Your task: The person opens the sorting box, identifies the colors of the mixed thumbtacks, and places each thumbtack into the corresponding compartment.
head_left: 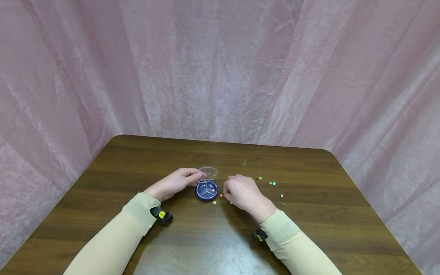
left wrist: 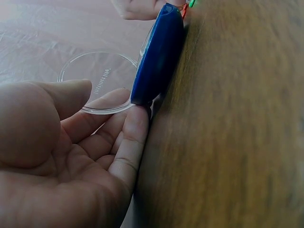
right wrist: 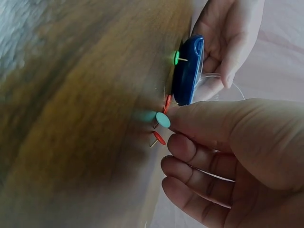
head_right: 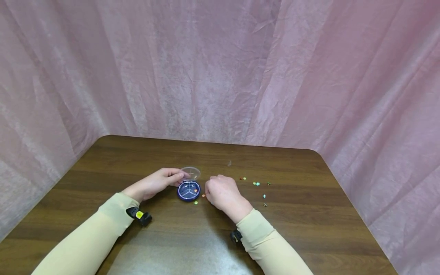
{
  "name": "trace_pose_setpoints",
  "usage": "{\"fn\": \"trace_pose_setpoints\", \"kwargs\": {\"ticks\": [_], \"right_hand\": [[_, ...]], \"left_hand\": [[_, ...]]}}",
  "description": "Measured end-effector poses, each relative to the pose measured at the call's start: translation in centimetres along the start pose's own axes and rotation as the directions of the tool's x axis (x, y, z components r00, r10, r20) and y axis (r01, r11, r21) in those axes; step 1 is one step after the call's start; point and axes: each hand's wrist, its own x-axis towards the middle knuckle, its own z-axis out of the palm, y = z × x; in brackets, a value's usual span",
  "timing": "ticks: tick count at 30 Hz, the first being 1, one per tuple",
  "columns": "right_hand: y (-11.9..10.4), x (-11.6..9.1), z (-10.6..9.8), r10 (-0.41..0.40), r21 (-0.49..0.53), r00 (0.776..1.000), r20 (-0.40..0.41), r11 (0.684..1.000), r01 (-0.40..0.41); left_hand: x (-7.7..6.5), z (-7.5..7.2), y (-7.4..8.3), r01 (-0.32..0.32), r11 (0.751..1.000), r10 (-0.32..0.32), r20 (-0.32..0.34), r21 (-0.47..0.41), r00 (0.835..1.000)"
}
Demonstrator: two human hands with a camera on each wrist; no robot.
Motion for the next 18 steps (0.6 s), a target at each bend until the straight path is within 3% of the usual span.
{"fn": "trace_pose_setpoints", "kwargs": {"ticks": [7, 11, 13, 15, 16, 18], "right_hand": [[0.5, 0.3, -1.2, 0.104, 0.099, 0.995, 0.011, 0.99, -0.104], [0.9, 0.6, -2.3, 0.198, 0.271, 0.98, 0.024, 0.942, -0.197], [1.1, 0.8, -2.8, 0.232, 0.407, 0.972, 0.045, 0.884, -0.23], [1.2, 0.9, -3.2, 0.245, 0.567, 0.966, 0.08, 0.786, -0.246], [1.2, 1.0, -3.4, 0.247, 0.641, 0.964, 0.102, 0.724, -0.254], [1.1, 1.0, -3.7, 0.24, 0.785, 0.958, 0.154, 0.559, -0.266]], "left_hand": [[0.0, 0.1, 0.0, 0.015, 1.0, -0.015, -0.011, 0.002, 1.0], [0.0, 0.1, 0.1, 0.014, 1.0, -0.014, -0.01, 0.003, 1.0], [-0.1, 0.2, 0.2, 0.015, 1.0, -0.015, -0.01, 0.007, 1.0], [-0.1, 0.1, 0.2, 0.012, 1.0, -0.011, -0.008, 0.011, 1.0], [-0.1, 0.1, 0.2, 0.014, 1.0, -0.014, -0.007, 0.01, 1.0], [0.0, 0.1, 0.2, 0.016, 1.0, -0.016, -0.004, 0.011, 1.0]]}}
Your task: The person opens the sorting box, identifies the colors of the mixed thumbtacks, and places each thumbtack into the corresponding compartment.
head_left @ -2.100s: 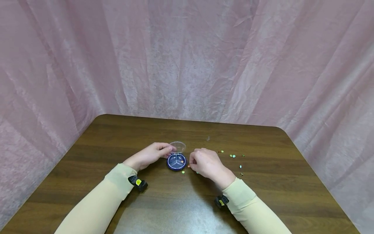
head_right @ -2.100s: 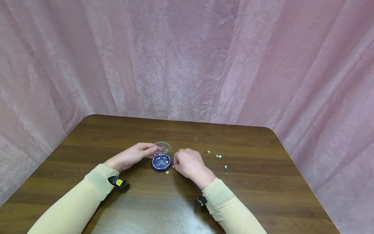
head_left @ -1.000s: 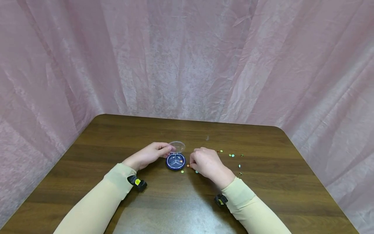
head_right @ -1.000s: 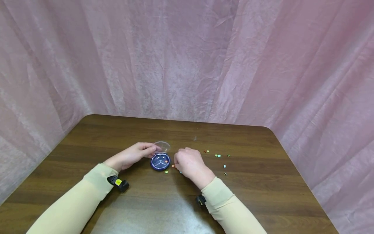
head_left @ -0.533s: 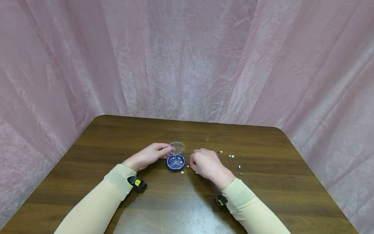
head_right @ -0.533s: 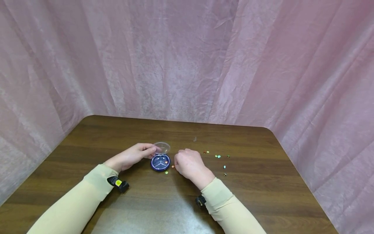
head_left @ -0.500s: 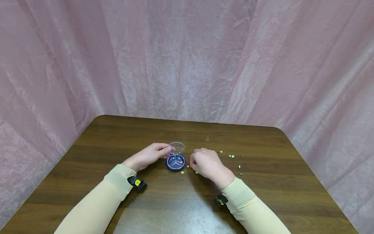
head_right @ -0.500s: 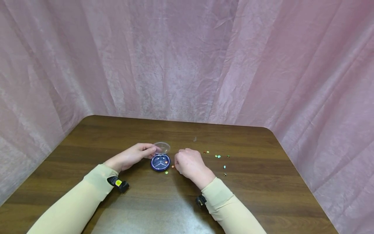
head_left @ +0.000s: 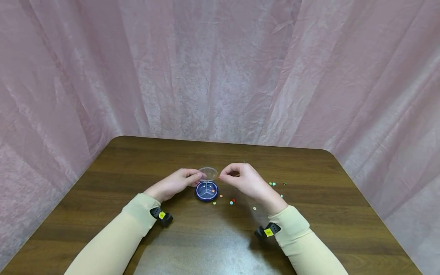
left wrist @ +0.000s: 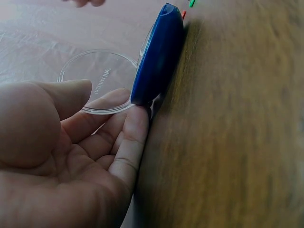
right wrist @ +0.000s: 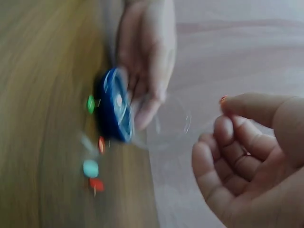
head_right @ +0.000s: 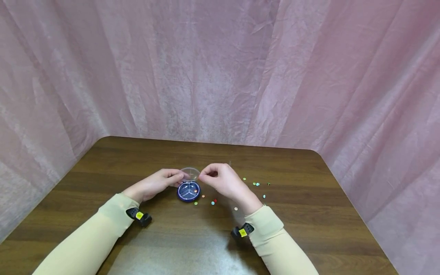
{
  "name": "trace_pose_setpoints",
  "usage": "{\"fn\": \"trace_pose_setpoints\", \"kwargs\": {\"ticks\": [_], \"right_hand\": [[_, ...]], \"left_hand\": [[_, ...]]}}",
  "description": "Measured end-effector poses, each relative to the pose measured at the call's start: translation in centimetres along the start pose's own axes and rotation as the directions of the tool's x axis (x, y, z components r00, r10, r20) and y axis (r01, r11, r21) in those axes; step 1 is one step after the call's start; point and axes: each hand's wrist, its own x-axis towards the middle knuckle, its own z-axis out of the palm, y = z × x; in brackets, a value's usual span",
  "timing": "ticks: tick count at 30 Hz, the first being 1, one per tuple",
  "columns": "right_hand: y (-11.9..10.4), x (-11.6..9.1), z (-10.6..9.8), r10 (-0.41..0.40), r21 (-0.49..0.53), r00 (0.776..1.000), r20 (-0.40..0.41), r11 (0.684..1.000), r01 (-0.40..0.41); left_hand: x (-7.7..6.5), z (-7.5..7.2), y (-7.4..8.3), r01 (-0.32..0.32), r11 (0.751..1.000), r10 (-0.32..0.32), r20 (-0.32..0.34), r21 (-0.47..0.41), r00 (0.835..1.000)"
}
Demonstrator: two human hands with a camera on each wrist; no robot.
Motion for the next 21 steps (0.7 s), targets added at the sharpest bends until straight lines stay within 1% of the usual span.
{"fn": "trace_pose_setpoints", "kwargs": {"ticks": [1, 2, 3, 4, 5, 7, 9, 12, 14, 15, 17, 18, 21], "right_hand": [[-0.1, 0.0, 0.0, 0.015, 0.101, 1.0, 0.019, 0.995, -0.017], [-0.2, 0.0, 0.0, 0.03, 0.198, 0.999, 0.039, 0.979, -0.037], [-0.3, 0.0, -0.1, 0.04, 0.295, 0.998, 0.057, 0.954, -0.055], [-0.4, -0.1, -0.1, 0.045, 0.385, 0.996, 0.074, 0.92, -0.07], [-0.4, -0.1, -0.1, 0.045, 0.473, 0.995, 0.093, 0.877, -0.084], [-0.7, -0.1, -0.1, 0.029, 0.616, 0.991, 0.127, 0.781, -0.102], [-1.0, -0.2, -0.3, -0.003, 0.732, 0.986, 0.165, 0.671, -0.12], [-1.5, -0.4, -0.5, -0.061, 0.834, 0.973, 0.221, 0.529, -0.156], [-1.8, -0.6, -0.6, -0.099, 0.873, 0.964, 0.246, 0.456, -0.175], [-2.0, -0.7, -0.7, -0.117, 0.886, 0.96, 0.253, 0.426, -0.181], [-2.2, -0.9, -0.8, -0.154, 0.907, 0.953, 0.259, 0.377, -0.186], [-2.3, -1.0, -0.9, -0.172, 0.915, 0.95, 0.259, 0.358, -0.184], [-2.7, -1.2, -1.1, -0.23, 0.933, 0.941, 0.247, 0.319, -0.167]], "left_hand": [[0.0, 0.0, 0.0, -0.002, 1.0, 0.002, 0.002, 0.001, 1.0], [0.0, 0.0, -0.1, -0.004, 1.0, 0.004, 0.006, 0.001, 1.0], [0.0, 0.0, -0.1, -0.005, 1.0, 0.005, 0.008, 0.001, 1.0], [0.0, -0.1, -0.1, -0.004, 1.0, 0.004, 0.009, 0.001, 1.0], [0.0, -0.1, -0.2, -0.004, 1.0, 0.004, 0.009, 0.003, 1.0], [0.0, -0.1, -0.2, 0.003, 1.0, -0.003, 0.007, 0.003, 1.0], [0.0, -0.1, -0.1, 0.008, 1.0, -0.008, 0.003, 0.003, 1.0], [0.0, -0.1, -0.2, 0.013, 1.0, -0.013, -0.003, 0.003, 1.0], [0.0, 0.0, -0.2, 0.013, 1.0, -0.013, -0.004, 0.003, 1.0], [0.0, 0.0, -0.3, 0.013, 1.0, -0.013, -0.004, 0.005, 1.0], [0.0, 0.0, -0.4, 0.012, 1.0, -0.012, -0.001, 0.001, 1.0], [0.1, 0.0, -0.4, 0.012, 1.0, -0.012, 0.001, -0.001, 1.0], [0.1, 0.0, -0.3, 0.009, 1.0, -0.009, 0.002, -0.006, 1.0]]}}
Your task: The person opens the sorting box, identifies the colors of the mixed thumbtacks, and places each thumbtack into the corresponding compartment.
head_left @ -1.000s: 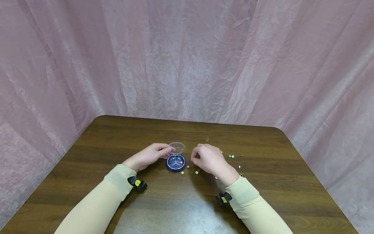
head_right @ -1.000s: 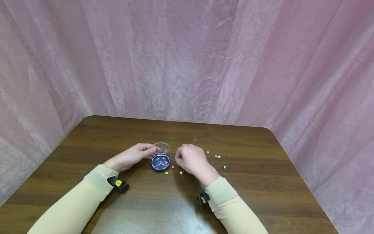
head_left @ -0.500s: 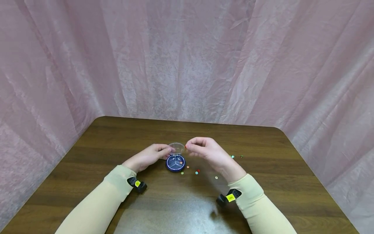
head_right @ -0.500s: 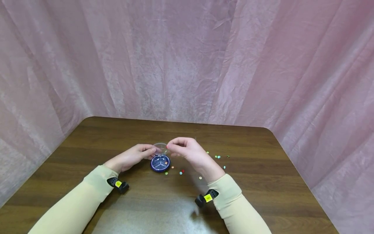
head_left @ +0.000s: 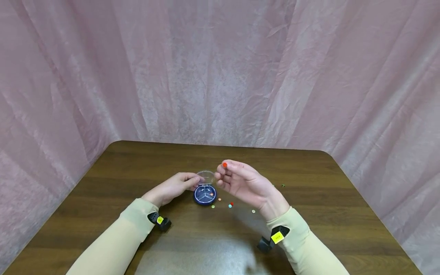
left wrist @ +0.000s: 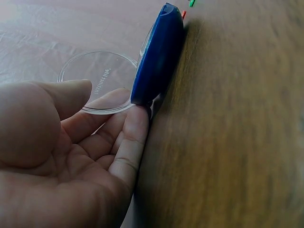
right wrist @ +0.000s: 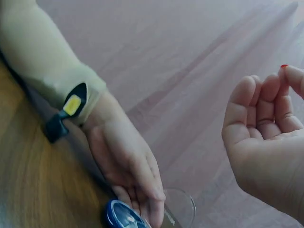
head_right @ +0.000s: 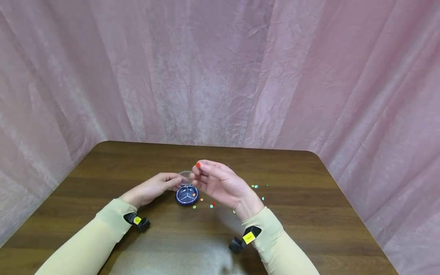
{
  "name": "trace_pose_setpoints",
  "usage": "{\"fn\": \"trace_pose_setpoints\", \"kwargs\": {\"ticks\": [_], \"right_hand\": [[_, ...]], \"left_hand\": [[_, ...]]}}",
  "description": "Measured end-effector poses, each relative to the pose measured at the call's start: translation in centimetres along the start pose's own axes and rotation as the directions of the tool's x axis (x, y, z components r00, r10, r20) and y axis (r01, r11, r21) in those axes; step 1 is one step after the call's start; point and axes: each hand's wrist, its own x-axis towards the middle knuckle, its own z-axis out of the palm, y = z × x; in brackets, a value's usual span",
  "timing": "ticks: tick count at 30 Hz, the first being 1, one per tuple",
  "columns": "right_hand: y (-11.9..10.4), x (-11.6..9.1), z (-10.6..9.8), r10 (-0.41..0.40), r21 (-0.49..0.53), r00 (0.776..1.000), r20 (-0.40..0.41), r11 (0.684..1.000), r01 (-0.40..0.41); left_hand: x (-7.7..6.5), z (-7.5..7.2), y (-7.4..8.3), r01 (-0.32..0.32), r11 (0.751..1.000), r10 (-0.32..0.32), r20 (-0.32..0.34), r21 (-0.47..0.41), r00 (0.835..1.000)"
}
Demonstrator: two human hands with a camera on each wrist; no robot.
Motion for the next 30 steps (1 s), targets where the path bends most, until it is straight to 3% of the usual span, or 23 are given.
{"fn": "trace_pose_setpoints", "kwargs": {"ticks": [9, 15, 18, 21, 23, 24, 26, 28, 30], "right_hand": [[-0.2, -0.2, 0.7, -0.046, 0.089, 0.994, 0.1, 0.995, 0.038], [-0.4, -0.3, 0.8, -0.05, 0.079, 0.993, 0.109, 0.996, 0.041], [-0.4, -0.3, 0.6, -0.037, 0.0, 0.997, 0.065, 0.999, 0.037], [-0.4, -0.4, 0.1, -0.043, -0.227, 0.998, -0.046, 0.973, 0.031], [-0.3, -0.6, -0.5, -0.065, -0.454, 0.988, -0.141, 0.891, -0.006], [-0.2, -0.7, -0.8, -0.083, -0.57, 0.98, -0.182, 0.821, -0.037], [0.2, -0.7, -1.3, -0.137, -0.774, 0.964, -0.229, 0.626, -0.095], [0.8, -0.7, -1.7, -0.193, -0.908, 0.951, -0.24, 0.39, -0.151], [1.4, -0.4, -2.0, -0.242, -0.971, 0.946, -0.215, 0.154, -0.182]], "left_hand": [[0.0, -0.1, -0.2, -0.031, 0.999, 0.031, 0.014, -0.015, 0.999], [0.1, -0.1, -0.2, -0.028, 1.0, 0.028, 0.011, -0.005, 1.0], [0.1, -0.1, -0.1, -0.022, 1.0, 0.022, 0.011, 0.007, 1.0], [0.3, 0.2, 0.3, -0.018, 1.0, 0.018, 0.012, 0.019, 1.0], [0.7, 0.5, 0.5, -0.021, 0.999, 0.021, 0.02, 0.026, 1.0], [0.9, 0.7, 0.6, -0.022, 0.999, 0.022, 0.025, 0.028, 0.999], [1.1, 1.1, 0.8, -0.024, 0.999, 0.023, 0.034, 0.029, 0.999], [1.2, 1.3, 0.9, -0.027, 0.999, 0.026, 0.04, 0.027, 0.999], [1.2, 1.5, 0.9, -0.026, 0.999, 0.025, 0.038, 0.024, 0.999]]}}
